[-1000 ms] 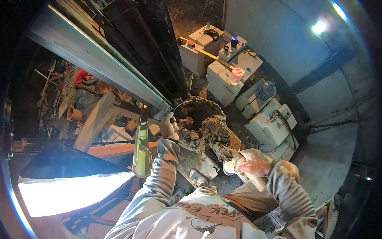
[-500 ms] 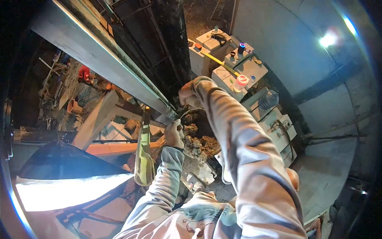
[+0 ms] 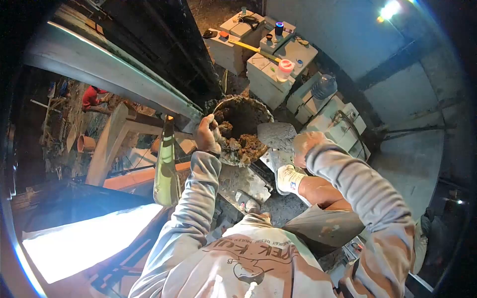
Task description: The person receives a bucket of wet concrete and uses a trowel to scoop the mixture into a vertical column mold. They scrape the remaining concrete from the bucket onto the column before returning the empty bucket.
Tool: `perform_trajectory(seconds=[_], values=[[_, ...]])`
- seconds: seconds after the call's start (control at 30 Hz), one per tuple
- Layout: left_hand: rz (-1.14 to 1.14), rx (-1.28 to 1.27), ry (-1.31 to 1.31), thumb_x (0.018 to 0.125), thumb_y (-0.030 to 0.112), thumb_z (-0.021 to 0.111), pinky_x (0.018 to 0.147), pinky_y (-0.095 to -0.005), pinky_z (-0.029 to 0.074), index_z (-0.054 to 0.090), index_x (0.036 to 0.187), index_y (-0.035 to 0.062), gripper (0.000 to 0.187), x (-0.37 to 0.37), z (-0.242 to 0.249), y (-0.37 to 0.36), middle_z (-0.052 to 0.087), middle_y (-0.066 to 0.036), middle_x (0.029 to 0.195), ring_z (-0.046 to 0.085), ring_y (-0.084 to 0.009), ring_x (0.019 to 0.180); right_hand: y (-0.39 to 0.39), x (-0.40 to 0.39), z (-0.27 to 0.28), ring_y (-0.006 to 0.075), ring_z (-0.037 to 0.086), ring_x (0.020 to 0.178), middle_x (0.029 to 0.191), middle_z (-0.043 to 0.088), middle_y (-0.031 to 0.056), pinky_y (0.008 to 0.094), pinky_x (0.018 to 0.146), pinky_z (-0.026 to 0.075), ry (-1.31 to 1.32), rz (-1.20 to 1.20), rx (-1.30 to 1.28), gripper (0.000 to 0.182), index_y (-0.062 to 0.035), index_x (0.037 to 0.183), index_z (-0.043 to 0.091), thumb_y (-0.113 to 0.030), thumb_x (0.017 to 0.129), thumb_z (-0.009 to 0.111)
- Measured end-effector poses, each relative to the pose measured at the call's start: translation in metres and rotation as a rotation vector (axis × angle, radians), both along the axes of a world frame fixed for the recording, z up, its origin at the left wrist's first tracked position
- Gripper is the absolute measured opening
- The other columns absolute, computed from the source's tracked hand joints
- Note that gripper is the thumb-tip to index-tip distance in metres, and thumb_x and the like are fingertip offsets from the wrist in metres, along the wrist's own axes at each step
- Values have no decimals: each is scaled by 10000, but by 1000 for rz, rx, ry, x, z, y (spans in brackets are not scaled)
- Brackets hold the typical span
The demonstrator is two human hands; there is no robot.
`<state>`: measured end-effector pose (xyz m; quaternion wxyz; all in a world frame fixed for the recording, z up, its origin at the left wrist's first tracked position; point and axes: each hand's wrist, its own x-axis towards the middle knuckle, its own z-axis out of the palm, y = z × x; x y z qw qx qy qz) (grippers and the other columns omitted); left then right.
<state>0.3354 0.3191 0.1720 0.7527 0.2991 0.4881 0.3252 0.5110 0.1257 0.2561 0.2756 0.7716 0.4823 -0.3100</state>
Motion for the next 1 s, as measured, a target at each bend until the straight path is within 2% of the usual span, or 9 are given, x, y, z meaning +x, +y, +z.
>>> perform_trajectory(seconds=[0.07, 0.1, 0.2, 0.33, 0.4, 0.5, 0.6, 0.73, 1.0], values=[[-45, -13, -43, 776, 215, 559, 363, -251, 249, 516, 594, 80, 231, -1, -8, -1, 424, -2, 504, 342, -93, 377, 25, -1, -6, 218, 607, 729, 744, 643, 53, 336, 640, 476, 167, 41, -311, 169, -97, 788, 682, -216, 677, 633], [-74, -12, -66, 780, 211, 551, 360, -254, 247, 513, 592, 84, 230, -2, -12, 0, 420, -1, 503, 345, -93, 378, 35, -8, -16, 218, 607, 729, 744, 643, 53, 336, 640, 476, 171, 42, -307, 169, -97, 788, 682, -216, 677, 633], [-55, 19, -74, 781, 197, 541, 345, -256, 233, 482, 562, 85, 254, 6, 5, -8, 398, -2, 471, 313, -97, 345, 63, -30, -85, 220, 620, 769, 770, 651, 53, 351, 654, 485, 193, 1074, 59, 140, -71, 796, 685, -143, 735, 581], [-83, 12, -97, 789, 201, 531, 336, -258, 236, 465, 538, 80, 286, 9, 12, -14, 373, -5, 442, 304, -97, 329, 59, -28, -174, 243, 592, 604, 601, 599, 66, 346, 531, 464, 355, 1102, 340, 82, -117, 643, 659, -174, 686, 619], [-125, -6, -135, 798, 217, 521, 334, -259, 224, 469, 546, 78, 293, 10, 7, -15, 377, 1, 445, 312, -93, 333, 63, -37, -216, 249, 603, 642, 695, 613, 90, 344, 565, 477, 446, 686, 290, 99, -86, 748, 650, -160, 727, 589], [-175, -34, -142, 803, 246, 527, 351, -278, 231, 460, 585, 84, 280, 12, 14, -21, 366, -20, 438, 305, -124, 338, 66, -49, -171, 246, 601, 641, 693, 609, 89, 344, 563, 477, 631, -83, 118, 110, -85, 782, 641, -163, 738, 578], [-186, -43, -158, 811, 252, 527, 372, -280, 251, 466, 603, 91, 270, 8, 11, -20, 361, -18, 445, 317, -127, 355, 76, -58, -153, 243, 599, 641, 690, 604, 88, 344, 562, 478, 718, -520, 99, 124, -83, 817, 631, -166, 749, 568], [-56, -48, -123, 814, 256, 533, 375, -279, 249, 458, 613, 96, 268, 2, 1, -10, 324, 0, 444, 300, -128, 351, 74, -64, -146, 239, 596, 640, 687, 599, 87, 344, 560, 478, 745, -724, 116, 147, -82, 863, 619, -171, 765, 554], [-12, -87, -95, 812, 282, 552, 364, -270, 210, 416, 608, 110, 300, -11, -14, 6, 270, 22, 430, 251, -99, 333, 51, -71, -124, 230, 592, 639, 681, 587, 85, 344, 557, 479, 645, -801, 89, 201, -79, 955, 593, -179, 795, 526]])
